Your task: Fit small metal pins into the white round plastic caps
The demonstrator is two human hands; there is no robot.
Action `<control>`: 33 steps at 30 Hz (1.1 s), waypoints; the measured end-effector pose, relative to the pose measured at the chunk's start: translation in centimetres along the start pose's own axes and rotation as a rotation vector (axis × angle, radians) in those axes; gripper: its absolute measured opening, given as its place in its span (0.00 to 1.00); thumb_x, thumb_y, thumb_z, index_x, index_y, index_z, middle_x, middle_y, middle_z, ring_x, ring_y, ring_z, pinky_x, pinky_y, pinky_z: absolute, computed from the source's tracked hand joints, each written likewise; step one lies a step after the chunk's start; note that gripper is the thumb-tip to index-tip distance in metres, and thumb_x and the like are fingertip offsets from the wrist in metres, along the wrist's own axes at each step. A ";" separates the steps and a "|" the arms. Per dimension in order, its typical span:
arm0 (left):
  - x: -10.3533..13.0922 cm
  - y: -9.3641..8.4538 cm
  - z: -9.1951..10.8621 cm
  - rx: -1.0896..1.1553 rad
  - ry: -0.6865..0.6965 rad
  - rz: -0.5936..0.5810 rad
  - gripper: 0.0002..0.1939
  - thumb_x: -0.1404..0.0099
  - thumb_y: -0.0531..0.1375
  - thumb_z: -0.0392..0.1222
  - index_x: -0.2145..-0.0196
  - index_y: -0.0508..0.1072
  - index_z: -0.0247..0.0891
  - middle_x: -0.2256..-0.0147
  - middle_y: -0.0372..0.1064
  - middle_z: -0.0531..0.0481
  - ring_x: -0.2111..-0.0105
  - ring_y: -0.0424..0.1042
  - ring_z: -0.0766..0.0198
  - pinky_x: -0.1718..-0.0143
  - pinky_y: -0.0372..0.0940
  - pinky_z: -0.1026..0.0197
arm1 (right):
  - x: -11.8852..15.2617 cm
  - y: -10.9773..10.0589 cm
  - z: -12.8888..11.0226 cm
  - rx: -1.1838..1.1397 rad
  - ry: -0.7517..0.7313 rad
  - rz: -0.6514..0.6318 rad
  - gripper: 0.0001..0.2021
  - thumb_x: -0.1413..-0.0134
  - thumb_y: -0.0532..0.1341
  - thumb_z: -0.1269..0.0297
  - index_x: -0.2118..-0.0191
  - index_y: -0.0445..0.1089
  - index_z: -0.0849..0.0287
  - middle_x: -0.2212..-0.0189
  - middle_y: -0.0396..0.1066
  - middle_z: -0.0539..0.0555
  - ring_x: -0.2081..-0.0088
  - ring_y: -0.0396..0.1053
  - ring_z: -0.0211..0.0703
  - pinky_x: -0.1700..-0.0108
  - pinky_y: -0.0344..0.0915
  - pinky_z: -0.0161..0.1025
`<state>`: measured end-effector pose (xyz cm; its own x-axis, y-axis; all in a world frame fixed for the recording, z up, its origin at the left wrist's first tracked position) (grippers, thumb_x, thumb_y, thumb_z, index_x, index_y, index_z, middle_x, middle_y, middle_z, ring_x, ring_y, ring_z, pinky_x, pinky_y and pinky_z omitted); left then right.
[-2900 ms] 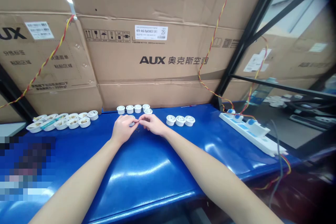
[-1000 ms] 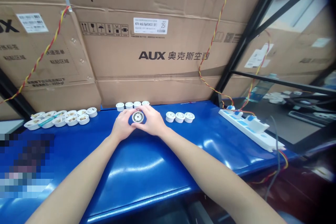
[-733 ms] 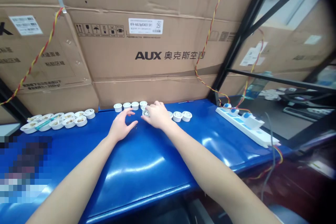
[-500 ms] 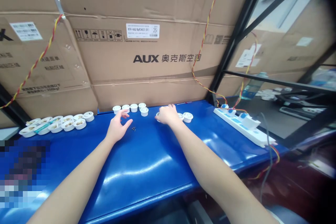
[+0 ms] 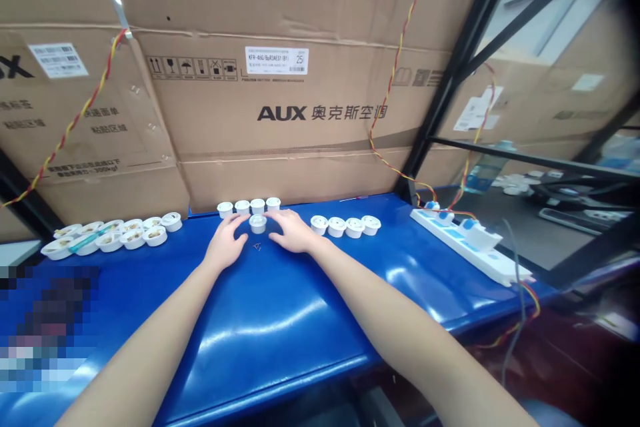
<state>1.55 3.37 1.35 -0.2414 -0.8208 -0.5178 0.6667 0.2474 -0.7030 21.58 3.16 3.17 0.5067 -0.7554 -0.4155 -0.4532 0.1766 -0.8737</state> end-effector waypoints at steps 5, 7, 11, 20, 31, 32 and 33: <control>0.1 0.3 0.1 -0.037 -0.014 -0.078 0.21 0.39 0.57 0.39 0.47 0.71 0.46 0.47 0.67 0.46 0.47 0.67 0.52 0.43 0.61 0.47 | 0.4 0.6 -0.3 -0.111 -0.054 -0.061 0.11 0.45 0.60 0.69 0.56 0.74 0.57 0.54 0.70 0.56 0.54 0.68 0.45 0.51 0.63 0.41; 0.1 0.3 0.1 -0.050 -0.020 -0.081 0.21 0.39 0.58 0.41 0.47 0.70 0.45 0.48 0.69 0.46 0.48 0.69 0.52 0.44 0.62 0.48 | 0.3 1.0 -0.7 -0.106 -0.075 -0.108 0.09 0.45 0.60 0.68 0.60 0.76 0.56 0.59 0.72 0.55 0.58 0.69 0.43 0.53 0.63 0.40; 0.2 0.3 0.2 -0.074 -0.021 -0.072 0.21 0.39 0.59 0.41 0.48 0.70 0.46 0.48 0.69 0.45 0.48 0.68 0.52 0.46 0.63 0.49 | 0.0 1.5 -1.4 -0.089 -0.031 -0.091 0.07 0.45 0.62 0.64 0.61 0.76 0.54 0.61 0.74 0.53 0.59 0.70 0.43 0.56 0.62 0.39; 0.2 0.4 0.3 -0.082 -0.027 -0.065 0.21 0.40 0.59 0.42 0.48 0.69 0.47 0.49 0.69 0.46 0.49 0.69 0.51 0.47 0.63 0.49 | -0.6 2.3 -1.9 -0.055 0.032 -0.077 0.06 0.44 0.61 0.63 0.66 0.77 0.53 0.63 0.73 0.52 0.63 0.70 0.42 0.62 0.60 0.36; 0.2 -0.6 1.4 -0.099 0.073 0.068 0.19 0.40 0.60 0.43 0.50 0.69 0.44 0.48 0.66 0.44 0.48 0.65 0.50 0.47 0.62 0.47 | -0.4 2.9 -0.9 -0.102 0.092 -0.085 0.08 0.38 0.55 0.65 0.64 0.70 0.58 0.62 0.69 0.54 0.65 0.67 0.39 0.61 0.59 0.35; 0.2 -0.9 1.8 -0.106 0.108 0.082 0.16 0.40 0.60 0.43 0.53 0.71 0.44 0.49 0.67 0.45 0.48 0.66 0.50 0.47 0.62 0.47 | -0.4 2.9 -0.8 -0.131 0.095 -0.076 0.08 0.38 0.54 0.66 0.64 0.70 0.58 0.62 0.69 0.54 0.64 0.67 0.39 0.60 0.60 0.36; 0.2 -1.0 2.2 -0.116 0.147 0.086 0.13 0.40 0.59 0.42 0.56 0.73 0.43 0.50 0.67 0.45 0.49 0.66 0.51 0.47 0.61 0.47 | -0.4 2.9 -0.7 -0.156 0.097 -0.065 0.08 0.38 0.54 0.66 0.64 0.70 0.59 0.63 0.70 0.53 0.63 0.67 0.39 0.59 0.60 0.36</control>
Point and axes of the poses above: each hand's wrist, its own x-axis away from the middle knuckle, its own y-axis out of the palm, z = x × y, the point moved 3 cm from there along -x, towards the middle knuckle
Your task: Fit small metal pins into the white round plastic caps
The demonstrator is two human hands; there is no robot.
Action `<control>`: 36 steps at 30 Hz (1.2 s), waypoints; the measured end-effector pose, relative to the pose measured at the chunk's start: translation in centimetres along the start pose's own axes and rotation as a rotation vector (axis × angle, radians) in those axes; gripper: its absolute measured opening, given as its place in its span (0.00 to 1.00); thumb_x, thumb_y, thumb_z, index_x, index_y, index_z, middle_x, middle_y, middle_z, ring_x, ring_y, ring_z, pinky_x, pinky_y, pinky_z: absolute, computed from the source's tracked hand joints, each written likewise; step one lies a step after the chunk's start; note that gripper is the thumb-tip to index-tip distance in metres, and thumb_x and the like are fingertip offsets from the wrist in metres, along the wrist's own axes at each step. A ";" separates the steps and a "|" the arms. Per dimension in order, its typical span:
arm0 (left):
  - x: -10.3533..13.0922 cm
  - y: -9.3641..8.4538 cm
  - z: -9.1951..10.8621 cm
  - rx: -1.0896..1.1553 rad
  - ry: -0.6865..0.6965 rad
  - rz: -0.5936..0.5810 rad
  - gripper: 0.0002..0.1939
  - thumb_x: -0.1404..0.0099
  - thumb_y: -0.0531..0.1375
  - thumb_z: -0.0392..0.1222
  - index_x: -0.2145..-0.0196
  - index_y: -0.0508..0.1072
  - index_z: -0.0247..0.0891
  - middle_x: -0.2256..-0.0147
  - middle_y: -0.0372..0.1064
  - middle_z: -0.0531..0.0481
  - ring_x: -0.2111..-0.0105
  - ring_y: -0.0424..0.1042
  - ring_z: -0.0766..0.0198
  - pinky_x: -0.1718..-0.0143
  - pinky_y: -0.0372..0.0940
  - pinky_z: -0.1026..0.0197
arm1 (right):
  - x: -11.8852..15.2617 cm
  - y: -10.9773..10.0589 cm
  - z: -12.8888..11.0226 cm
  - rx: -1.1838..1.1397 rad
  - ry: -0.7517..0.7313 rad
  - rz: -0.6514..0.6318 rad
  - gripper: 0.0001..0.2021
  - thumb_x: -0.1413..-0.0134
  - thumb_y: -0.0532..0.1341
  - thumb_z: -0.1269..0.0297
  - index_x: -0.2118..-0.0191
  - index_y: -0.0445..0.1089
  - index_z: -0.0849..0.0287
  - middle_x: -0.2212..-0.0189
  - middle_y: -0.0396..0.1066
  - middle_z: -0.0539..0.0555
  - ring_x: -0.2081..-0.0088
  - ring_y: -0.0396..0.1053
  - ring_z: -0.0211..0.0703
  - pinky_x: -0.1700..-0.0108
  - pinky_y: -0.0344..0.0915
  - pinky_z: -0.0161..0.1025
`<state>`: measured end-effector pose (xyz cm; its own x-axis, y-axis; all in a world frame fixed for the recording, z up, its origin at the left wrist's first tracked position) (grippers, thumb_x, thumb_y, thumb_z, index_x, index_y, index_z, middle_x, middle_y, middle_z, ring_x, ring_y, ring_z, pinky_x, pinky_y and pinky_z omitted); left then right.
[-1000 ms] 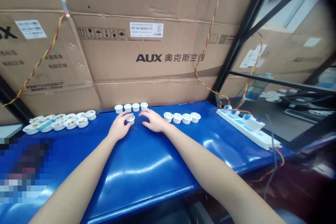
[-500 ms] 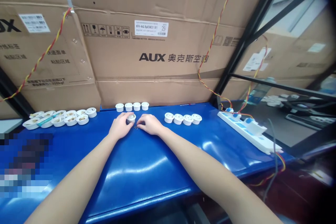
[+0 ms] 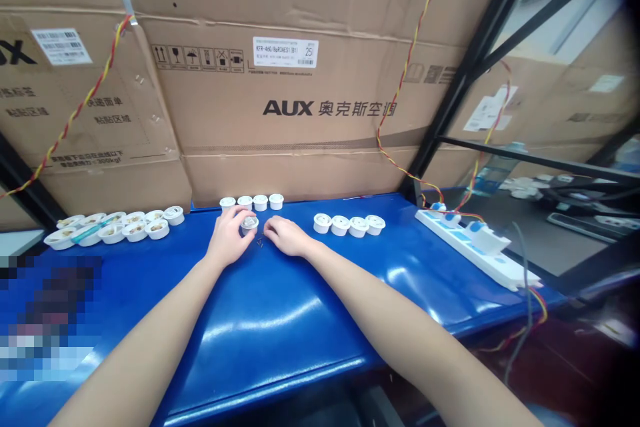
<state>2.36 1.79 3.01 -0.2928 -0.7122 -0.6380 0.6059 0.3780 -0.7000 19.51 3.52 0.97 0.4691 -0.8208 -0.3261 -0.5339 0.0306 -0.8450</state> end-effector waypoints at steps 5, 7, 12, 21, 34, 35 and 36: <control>-0.1 0.0 1.2 -0.059 0.162 -0.072 0.06 0.39 0.59 0.42 0.64 0.76 0.44 0.56 0.72 0.48 0.53 0.68 0.53 0.51 0.61 0.48 | 0.0 -0.4 -0.6 -0.149 -0.016 0.035 0.09 0.38 0.53 0.65 0.64 0.69 0.59 0.65 0.70 0.53 0.63 0.67 0.39 0.60 0.60 0.36; -0.1 0.1 1.2 -0.068 0.178 -0.072 0.06 0.38 0.59 0.43 0.65 0.76 0.44 0.58 0.74 0.48 0.55 0.69 0.53 0.53 0.62 0.49 | 0.0 -0.6 -0.9 -0.215 -0.021 0.047 0.09 0.38 0.54 0.64 0.64 0.69 0.60 0.66 0.70 0.52 0.64 0.67 0.39 0.60 0.60 0.35; -0.1 0.0 1.0 -0.034 0.158 -0.031 0.08 0.36 0.58 0.45 0.68 0.77 0.44 0.67 0.76 0.50 0.63 0.72 0.56 0.58 0.62 0.52 | 0.2 -1.1 -1.1 -0.431 -0.004 0.057 0.09 0.40 0.56 0.62 0.65 0.71 0.60 0.67 0.72 0.50 0.67 0.66 0.37 0.61 0.61 0.35; -0.2 0.0 0.2 -0.028 0.004 0.051 0.18 0.42 0.63 0.48 0.54 0.73 0.44 0.49 0.68 0.44 0.48 0.65 0.48 0.49 0.61 0.47 | 0.2 -1.5 -0.7 -0.485 0.073 0.141 0.10 0.44 0.58 0.60 0.67 0.73 0.60 0.70 0.74 0.49 0.68 0.68 0.38 0.62 0.62 0.35; -0.4 0.5 -1.0 0.054 -0.168 -0.094 0.19 0.42 0.62 0.44 0.52 0.69 0.45 0.53 0.73 0.50 0.53 0.71 0.53 0.53 0.65 0.55 | 0.3 -2.3 -1.4 -0.328 0.104 0.278 0.08 0.45 0.61 0.62 0.69 0.75 0.58 0.71 0.75 0.49 0.69 0.68 0.37 0.64 0.60 0.34; -0.4 0.3 -0.6 0.034 -0.124 -0.077 0.19 0.42 0.61 0.43 0.52 0.69 0.45 0.52 0.73 0.49 0.53 0.71 0.53 0.52 0.64 0.54 | 0.3 -2.5 -1.5 -0.324 0.096 0.300 0.08 0.45 0.61 0.62 0.69 0.75 0.58 0.70 0.75 0.49 0.69 0.68 0.38 0.64 0.60 0.34; -0.3 0.2 -0.2 0.017 -0.081 -0.063 0.18 0.42 0.61 0.42 0.52 0.69 0.44 0.53 0.73 0.49 0.52 0.70 0.53 0.51 0.64 0.54 | 0.4 -2.6 -1.7 -0.322 0.087 0.314 0.07 0.45 0.61 0.63 0.69 0.75 0.58 0.70 0.76 0.50 0.69 0.69 0.38 0.64 0.60 0.34</control>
Point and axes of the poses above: each hand's wrist, its own x-axis away from the middle knuckle, its own y-axis out of the palm, z = x × y, the point moved 3 cm from there along -x, towards the middle knuckle
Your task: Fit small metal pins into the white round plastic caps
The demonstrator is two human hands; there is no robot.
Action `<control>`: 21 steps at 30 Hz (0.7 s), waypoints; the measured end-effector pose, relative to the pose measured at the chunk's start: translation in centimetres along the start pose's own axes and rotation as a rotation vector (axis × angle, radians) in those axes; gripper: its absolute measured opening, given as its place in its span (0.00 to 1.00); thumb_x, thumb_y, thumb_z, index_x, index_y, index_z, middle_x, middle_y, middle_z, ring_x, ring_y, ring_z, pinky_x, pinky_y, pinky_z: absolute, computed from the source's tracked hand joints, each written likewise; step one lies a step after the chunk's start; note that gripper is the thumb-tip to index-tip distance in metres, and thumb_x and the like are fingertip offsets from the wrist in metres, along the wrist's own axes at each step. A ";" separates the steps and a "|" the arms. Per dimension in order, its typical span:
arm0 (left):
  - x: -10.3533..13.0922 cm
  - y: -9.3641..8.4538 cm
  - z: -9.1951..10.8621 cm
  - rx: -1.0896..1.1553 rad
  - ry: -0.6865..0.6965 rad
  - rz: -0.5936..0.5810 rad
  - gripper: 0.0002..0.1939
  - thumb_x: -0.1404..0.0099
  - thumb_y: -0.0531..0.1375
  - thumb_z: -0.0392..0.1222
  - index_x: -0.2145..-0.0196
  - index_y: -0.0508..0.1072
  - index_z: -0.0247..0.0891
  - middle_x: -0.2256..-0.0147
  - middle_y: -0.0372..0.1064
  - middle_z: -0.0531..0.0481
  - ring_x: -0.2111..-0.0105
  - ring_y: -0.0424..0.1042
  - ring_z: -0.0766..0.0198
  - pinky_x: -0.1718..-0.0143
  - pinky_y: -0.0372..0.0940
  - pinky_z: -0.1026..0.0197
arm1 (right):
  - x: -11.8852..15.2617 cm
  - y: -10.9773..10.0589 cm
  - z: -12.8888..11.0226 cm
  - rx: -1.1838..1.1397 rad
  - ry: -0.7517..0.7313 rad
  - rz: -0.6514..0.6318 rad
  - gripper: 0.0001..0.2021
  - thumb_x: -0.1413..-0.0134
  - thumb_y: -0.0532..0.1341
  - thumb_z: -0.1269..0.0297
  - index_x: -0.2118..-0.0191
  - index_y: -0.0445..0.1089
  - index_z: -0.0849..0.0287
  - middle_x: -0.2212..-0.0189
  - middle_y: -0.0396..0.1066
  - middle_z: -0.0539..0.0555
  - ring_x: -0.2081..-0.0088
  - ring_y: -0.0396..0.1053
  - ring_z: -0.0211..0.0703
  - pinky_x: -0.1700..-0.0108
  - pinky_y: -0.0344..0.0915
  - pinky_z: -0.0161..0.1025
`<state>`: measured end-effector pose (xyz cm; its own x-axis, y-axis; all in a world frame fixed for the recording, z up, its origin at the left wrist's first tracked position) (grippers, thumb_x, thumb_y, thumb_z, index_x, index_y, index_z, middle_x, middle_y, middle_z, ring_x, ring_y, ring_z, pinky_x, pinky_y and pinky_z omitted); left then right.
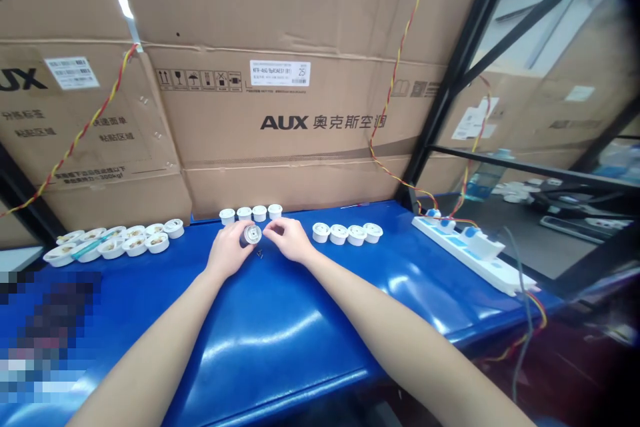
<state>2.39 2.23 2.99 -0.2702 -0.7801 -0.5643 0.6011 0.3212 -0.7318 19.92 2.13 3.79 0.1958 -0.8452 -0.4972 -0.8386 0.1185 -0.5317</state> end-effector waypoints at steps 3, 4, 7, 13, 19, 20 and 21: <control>0.2 -0.2 1.0 -0.025 0.103 0.030 0.17 0.41 0.61 0.40 0.53 0.70 0.43 0.53 0.73 0.48 0.52 0.69 0.54 0.51 0.63 0.54 | 0.1 -0.1 -0.4 0.017 -0.021 0.007 0.07 0.46 0.61 0.63 0.69 0.75 0.58 0.70 0.76 0.50 0.70 0.68 0.38 0.64 0.60 0.34; 0.3 -0.2 1.3 -0.030 0.129 0.033 0.16 0.41 0.61 0.39 0.54 0.70 0.43 0.54 0.73 0.49 0.53 0.70 0.54 0.51 0.63 0.54 | 0.2 -0.1 -0.5 0.027 -0.021 0.005 0.07 0.46 0.61 0.63 0.69 0.75 0.58 0.70 0.75 0.50 0.70 0.68 0.38 0.65 0.60 0.34; 0.3 -0.3 1.8 -0.045 0.186 0.027 0.16 0.42 0.61 0.38 0.55 0.71 0.42 0.55 0.73 0.48 0.54 0.70 0.54 0.52 0.64 0.54 | 0.3 0.0 -0.5 0.053 -0.012 0.001 0.07 0.47 0.62 0.62 0.70 0.75 0.58 0.71 0.75 0.50 0.70 0.68 0.38 0.65 0.60 0.34; 0.5 -0.4 2.1 -0.051 0.229 0.068 0.14 0.41 0.61 0.39 0.56 0.72 0.41 0.56 0.74 0.48 0.56 0.71 0.55 0.53 0.65 0.55 | 0.2 0.2 0.0 -0.053 0.055 -0.030 0.08 0.51 0.64 0.59 0.72 0.73 0.59 0.73 0.73 0.49 0.70 0.67 0.37 0.66 0.60 0.34; 0.6 -0.5 2.4 -0.004 0.234 0.101 0.14 0.40 0.62 0.42 0.55 0.71 0.43 0.56 0.74 0.49 0.55 0.71 0.57 0.54 0.66 0.58 | -0.2 0.4 1.0 -0.412 0.122 -0.040 0.16 0.46 0.59 0.50 0.71 0.65 0.59 0.75 0.66 0.47 0.74 0.63 0.35 0.70 0.61 0.33; 0.7 -0.5 2.3 -0.001 0.219 0.108 0.15 0.40 0.62 0.43 0.55 0.71 0.43 0.56 0.74 0.49 0.55 0.72 0.57 0.54 0.66 0.58 | -0.2 0.2 0.9 -0.446 0.117 -0.027 0.17 0.43 0.56 0.49 0.69 0.65 0.59 0.74 0.66 0.48 0.74 0.62 0.35 0.70 0.61 0.34; 0.7 -0.5 2.2 0.001 0.208 0.109 0.15 0.40 0.62 0.43 0.55 0.71 0.43 0.55 0.74 0.50 0.55 0.72 0.57 0.54 0.66 0.58 | -0.1 0.1 0.7 -0.446 0.100 -0.015 0.17 0.43 0.55 0.49 0.67 0.65 0.59 0.72 0.67 0.48 0.74 0.63 0.35 0.70 0.62 0.34</control>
Point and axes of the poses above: each hand's wrist, its own x-axis away from the middle knuckle, its own y-axis out of the palm, z = x × y, the point moved 3 cm from there along -x, towards the middle knuckle
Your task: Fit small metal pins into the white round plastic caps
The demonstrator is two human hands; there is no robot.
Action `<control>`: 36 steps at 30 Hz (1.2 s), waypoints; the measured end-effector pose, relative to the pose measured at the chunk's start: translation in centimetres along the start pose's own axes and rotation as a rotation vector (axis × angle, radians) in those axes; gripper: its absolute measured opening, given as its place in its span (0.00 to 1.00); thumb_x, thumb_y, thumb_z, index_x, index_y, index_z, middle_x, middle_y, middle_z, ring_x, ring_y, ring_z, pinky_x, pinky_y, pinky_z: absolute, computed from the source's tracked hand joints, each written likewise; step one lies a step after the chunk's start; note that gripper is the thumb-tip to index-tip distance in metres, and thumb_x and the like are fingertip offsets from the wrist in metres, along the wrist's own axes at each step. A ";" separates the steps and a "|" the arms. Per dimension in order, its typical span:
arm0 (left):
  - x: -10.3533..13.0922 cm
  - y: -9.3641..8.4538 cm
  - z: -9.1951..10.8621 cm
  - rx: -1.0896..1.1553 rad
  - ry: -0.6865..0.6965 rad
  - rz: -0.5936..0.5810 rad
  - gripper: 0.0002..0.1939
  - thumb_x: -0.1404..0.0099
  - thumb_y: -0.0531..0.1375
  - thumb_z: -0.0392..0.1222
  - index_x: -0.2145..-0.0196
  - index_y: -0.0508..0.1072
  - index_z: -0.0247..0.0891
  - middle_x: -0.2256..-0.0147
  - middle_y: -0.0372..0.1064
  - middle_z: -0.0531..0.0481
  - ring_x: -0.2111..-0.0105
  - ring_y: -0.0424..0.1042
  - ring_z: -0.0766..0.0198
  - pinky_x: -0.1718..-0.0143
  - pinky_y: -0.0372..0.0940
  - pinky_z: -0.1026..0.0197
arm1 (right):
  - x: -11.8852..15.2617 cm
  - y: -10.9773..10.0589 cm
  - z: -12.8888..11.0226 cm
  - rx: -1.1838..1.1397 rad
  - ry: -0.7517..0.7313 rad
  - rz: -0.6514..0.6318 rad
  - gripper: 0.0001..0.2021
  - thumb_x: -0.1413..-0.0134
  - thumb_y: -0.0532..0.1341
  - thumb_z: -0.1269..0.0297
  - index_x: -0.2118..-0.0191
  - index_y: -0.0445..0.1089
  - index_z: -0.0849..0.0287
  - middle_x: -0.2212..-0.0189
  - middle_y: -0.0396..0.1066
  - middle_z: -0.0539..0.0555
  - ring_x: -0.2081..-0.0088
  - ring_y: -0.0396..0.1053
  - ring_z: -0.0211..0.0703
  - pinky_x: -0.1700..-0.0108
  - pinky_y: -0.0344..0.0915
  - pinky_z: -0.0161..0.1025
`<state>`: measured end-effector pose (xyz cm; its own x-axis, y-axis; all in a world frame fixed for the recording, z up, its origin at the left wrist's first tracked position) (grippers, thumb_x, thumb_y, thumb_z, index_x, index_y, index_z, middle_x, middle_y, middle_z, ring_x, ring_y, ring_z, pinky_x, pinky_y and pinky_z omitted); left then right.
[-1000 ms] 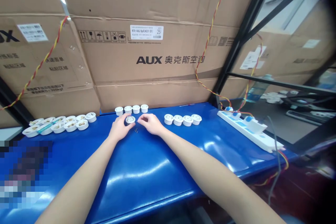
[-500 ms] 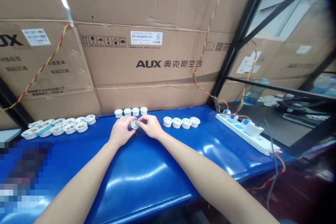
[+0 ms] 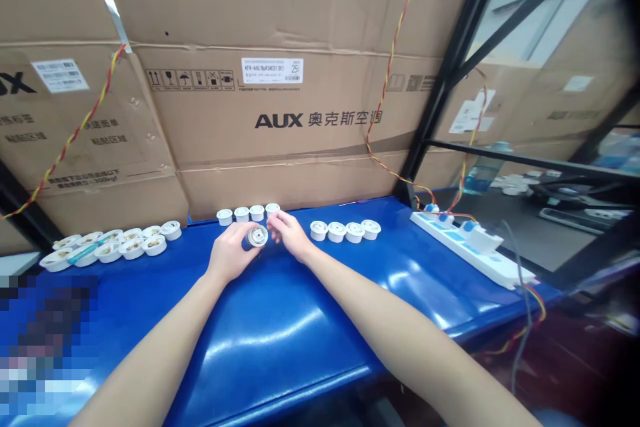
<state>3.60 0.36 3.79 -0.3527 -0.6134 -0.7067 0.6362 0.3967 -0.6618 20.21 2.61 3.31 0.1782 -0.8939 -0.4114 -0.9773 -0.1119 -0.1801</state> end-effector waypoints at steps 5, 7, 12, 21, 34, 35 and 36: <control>0.2 0.3 -0.3 -0.008 -0.036 -0.049 0.18 0.42 0.61 0.41 0.53 0.69 0.44 0.54 0.73 0.50 0.54 0.72 0.56 0.54 0.67 0.58 | 1.0 1.0 -2.3 0.385 -0.229 -0.061 0.21 0.56 0.68 0.54 0.55 0.68 0.56 0.58 0.71 0.52 0.60 0.68 0.42 0.56 0.64 0.38; 0.2 0.6 -0.5 -0.009 -0.055 -0.096 0.20 0.42 0.61 0.40 0.51 0.68 0.44 0.53 0.72 0.49 0.53 0.71 0.56 0.54 0.67 0.57 | 1.2 1.2 -2.7 0.538 -0.241 -0.082 0.22 0.55 0.67 0.55 0.53 0.68 0.55 0.57 0.72 0.52 0.58 0.69 0.43 0.55 0.63 0.38; 0.2 0.9 -0.8 0.020 -0.112 -0.127 0.21 0.40 0.60 0.45 0.48 0.65 0.44 0.50 0.69 0.48 0.51 0.70 0.54 0.51 0.66 0.53 | 0.2 -0.8 -2.0 0.974 -0.093 -0.069 0.18 0.51 0.64 0.51 0.56 0.72 0.55 0.62 0.74 0.56 0.58 0.69 0.48 0.58 0.62 0.39; 0.1 0.1 -1.7 -0.020 -0.224 -0.080 0.06 0.38 0.56 0.42 0.64 0.72 0.43 0.59 0.72 0.50 0.59 0.70 0.57 0.60 0.66 0.58 | -0.9 -5.5 0.0 1.216 0.161 -0.069 0.14 0.49 0.61 0.54 0.60 0.73 0.56 0.63 0.75 0.59 0.56 0.68 0.54 0.55 0.60 0.43; 0.3 0.0 -3.0 -0.001 -0.379 -0.038 0.08 0.46 0.55 0.34 0.67 0.69 0.42 0.67 0.71 0.51 0.67 0.70 0.60 0.64 0.65 0.59 | -2.1 -1.4 -0.5 1.131 -0.067 -0.070 0.29 0.48 0.58 0.66 0.39 0.57 0.59 0.40 0.59 0.61 0.43 0.57 0.53 0.45 0.55 0.45; 0.4 0.0 -2.9 0.015 -0.381 -0.040 0.09 0.46 0.55 0.33 0.66 0.68 0.42 0.66 0.71 0.51 0.66 0.70 0.60 0.64 0.65 0.59 | -2.7 -1.0 0.0 1.137 -0.035 -0.098 0.31 0.48 0.59 0.65 0.38 0.55 0.60 0.38 0.55 0.61 0.42 0.56 0.54 0.45 0.56 0.45; 0.4 0.0 -2.9 0.035 -0.383 -0.041 0.10 0.46 0.55 0.33 0.64 0.68 0.42 0.65 0.71 0.51 0.65 0.70 0.60 0.63 0.65 0.59 | -3.2 -0.7 0.4 1.148 0.007 -0.124 0.32 0.48 0.60 0.63 0.37 0.54 0.60 0.37 0.53 0.62 0.42 0.55 0.55 0.45 0.56 0.46</control>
<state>1.48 2.12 2.78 -0.1006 -0.8413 -0.5312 0.6522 0.3474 -0.6738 20.39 5.72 4.35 0.2612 -0.9071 -0.3300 -0.2722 0.2588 -0.9268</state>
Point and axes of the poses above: each hand's wrist, its own x-axis away from the middle knuckle, its own y-axis out of the palm, z = x × y, the point moved 3 cm from there along -x, towards the middle knuckle
